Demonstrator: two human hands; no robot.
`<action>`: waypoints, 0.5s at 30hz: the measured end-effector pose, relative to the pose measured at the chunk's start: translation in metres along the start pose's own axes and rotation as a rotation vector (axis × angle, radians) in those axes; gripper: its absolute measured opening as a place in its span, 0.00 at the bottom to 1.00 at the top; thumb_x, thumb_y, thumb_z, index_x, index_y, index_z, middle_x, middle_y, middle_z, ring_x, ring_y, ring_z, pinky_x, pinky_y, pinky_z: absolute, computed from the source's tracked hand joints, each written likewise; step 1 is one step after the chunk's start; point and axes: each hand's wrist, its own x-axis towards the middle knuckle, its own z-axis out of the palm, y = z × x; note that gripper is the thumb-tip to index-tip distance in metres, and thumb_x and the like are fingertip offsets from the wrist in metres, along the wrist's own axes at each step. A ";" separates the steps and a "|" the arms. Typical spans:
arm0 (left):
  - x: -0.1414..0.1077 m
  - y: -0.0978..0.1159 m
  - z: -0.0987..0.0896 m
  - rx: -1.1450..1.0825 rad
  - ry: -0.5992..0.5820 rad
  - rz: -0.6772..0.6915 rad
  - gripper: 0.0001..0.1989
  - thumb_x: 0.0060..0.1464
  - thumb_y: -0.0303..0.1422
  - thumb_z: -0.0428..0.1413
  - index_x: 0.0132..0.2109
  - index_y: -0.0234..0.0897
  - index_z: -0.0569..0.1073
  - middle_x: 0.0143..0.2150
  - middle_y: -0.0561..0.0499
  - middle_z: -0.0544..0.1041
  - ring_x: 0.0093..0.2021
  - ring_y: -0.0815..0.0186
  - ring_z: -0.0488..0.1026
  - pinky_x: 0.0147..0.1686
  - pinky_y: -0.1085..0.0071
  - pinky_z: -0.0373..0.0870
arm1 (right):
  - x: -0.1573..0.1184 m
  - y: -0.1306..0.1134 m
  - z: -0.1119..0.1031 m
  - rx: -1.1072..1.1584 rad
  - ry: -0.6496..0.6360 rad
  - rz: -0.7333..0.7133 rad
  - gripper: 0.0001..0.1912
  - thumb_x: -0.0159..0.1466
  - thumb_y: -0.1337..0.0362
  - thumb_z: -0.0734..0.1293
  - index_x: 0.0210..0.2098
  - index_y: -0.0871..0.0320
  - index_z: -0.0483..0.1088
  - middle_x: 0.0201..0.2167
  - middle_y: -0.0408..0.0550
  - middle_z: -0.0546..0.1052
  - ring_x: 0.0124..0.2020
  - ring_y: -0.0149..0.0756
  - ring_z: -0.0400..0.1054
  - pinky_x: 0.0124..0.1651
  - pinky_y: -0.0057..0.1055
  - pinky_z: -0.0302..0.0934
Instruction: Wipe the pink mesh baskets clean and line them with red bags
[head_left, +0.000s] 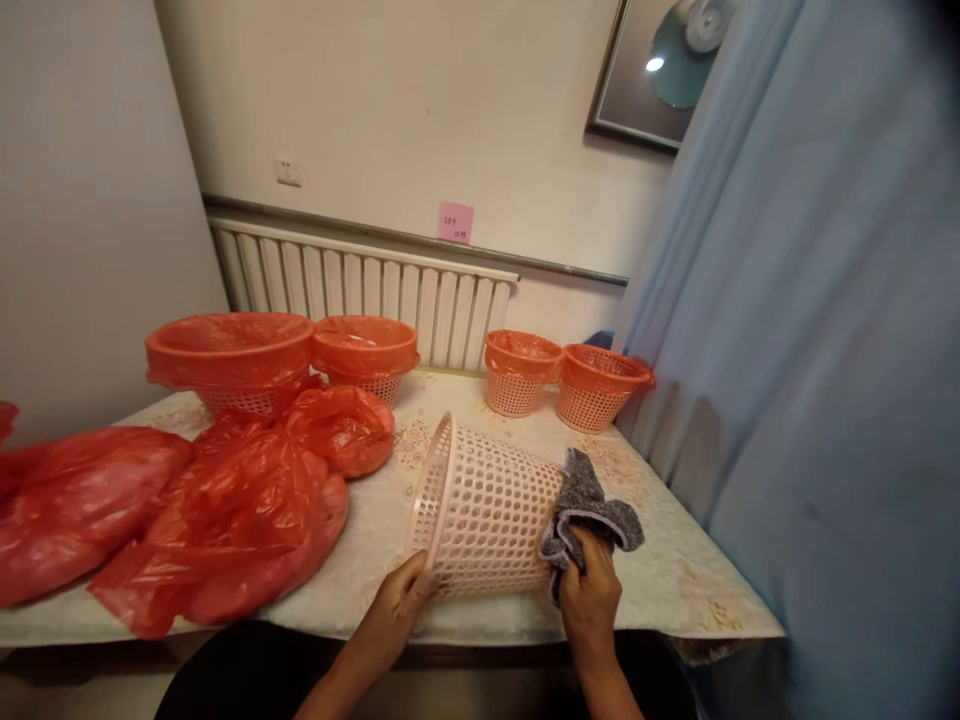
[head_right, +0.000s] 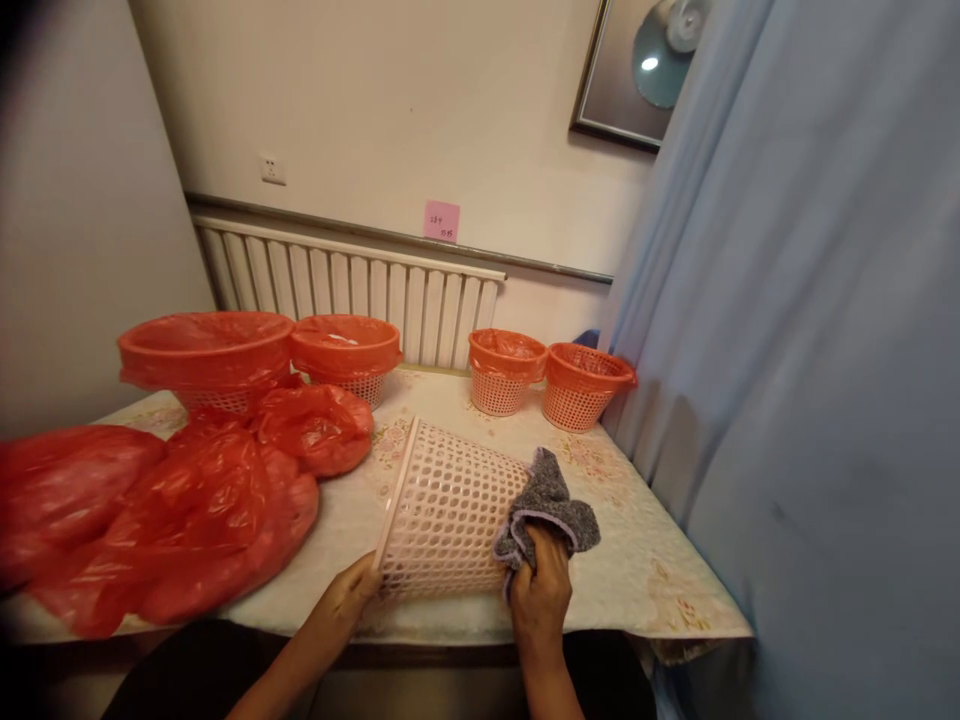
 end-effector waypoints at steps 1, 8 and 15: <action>-0.001 -0.002 -0.001 0.003 -0.010 0.000 0.23 0.58 0.50 0.47 0.40 0.35 0.76 0.37 0.48 0.78 0.40 0.58 0.71 0.49 0.65 0.66 | 0.001 0.000 0.000 0.001 0.008 0.016 0.19 0.57 0.72 0.56 0.45 0.60 0.70 0.43 0.54 0.75 0.48 0.45 0.67 0.51 0.45 0.60; 0.006 0.007 0.002 -0.021 0.048 0.013 0.22 0.60 0.48 0.45 0.36 0.36 0.75 0.34 0.49 0.78 0.39 0.59 0.71 0.50 0.65 0.66 | 0.006 -0.029 0.010 0.044 -0.017 -0.008 0.20 0.56 0.73 0.55 0.45 0.60 0.70 0.42 0.53 0.76 0.46 0.43 0.68 0.49 0.42 0.62; 0.026 0.009 0.013 -0.157 0.124 0.039 0.18 0.58 0.41 0.47 0.43 0.34 0.75 0.41 0.47 0.79 0.44 0.58 0.72 0.50 0.64 0.66 | -0.007 -0.094 0.028 0.237 -0.193 -0.290 0.29 0.51 0.77 0.55 0.50 0.56 0.68 0.40 0.49 0.77 0.42 0.41 0.70 0.45 0.39 0.65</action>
